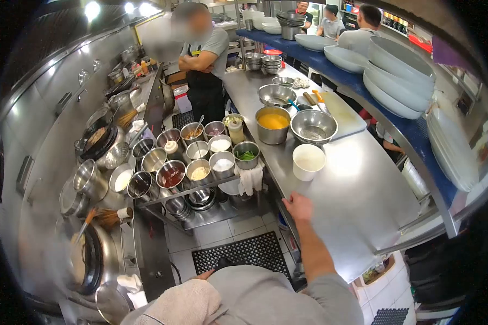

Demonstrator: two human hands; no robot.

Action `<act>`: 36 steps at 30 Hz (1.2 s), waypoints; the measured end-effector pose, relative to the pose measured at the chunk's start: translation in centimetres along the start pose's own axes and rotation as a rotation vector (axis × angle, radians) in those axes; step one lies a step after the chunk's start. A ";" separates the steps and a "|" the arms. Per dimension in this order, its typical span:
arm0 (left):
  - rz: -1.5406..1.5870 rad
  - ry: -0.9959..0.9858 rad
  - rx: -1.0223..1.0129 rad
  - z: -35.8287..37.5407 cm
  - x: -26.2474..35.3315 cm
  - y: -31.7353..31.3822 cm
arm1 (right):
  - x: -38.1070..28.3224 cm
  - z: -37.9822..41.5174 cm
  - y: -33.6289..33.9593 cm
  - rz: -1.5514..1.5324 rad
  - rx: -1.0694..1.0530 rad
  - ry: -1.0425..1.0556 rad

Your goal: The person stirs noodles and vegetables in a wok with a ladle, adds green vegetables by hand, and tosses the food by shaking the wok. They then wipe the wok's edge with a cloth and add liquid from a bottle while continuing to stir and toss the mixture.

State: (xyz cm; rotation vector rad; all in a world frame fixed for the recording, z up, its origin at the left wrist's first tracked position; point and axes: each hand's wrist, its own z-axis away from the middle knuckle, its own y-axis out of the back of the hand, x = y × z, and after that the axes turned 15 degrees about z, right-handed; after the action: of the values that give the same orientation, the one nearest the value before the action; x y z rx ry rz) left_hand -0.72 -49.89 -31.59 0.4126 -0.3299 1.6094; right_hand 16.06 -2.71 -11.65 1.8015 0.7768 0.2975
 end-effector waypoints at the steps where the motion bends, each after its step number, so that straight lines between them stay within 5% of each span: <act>1: 0.007 -0.003 -0.003 0.2 0.3 -0.7 | 0.2 0.0 -0.2 -0.031 -0.008 0.005; 36: 0.197 -0.005 -0.074 3.4 3.0 -3.6 | 1.4 0.0 -1.1 -0.243 -0.053 0.042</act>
State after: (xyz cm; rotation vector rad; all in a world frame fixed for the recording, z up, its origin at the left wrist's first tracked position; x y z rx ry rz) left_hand 2.92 -48.43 -27.36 0.3359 -0.4442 1.7820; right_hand 16.69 -1.63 -12.93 1.6359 0.9980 0.1943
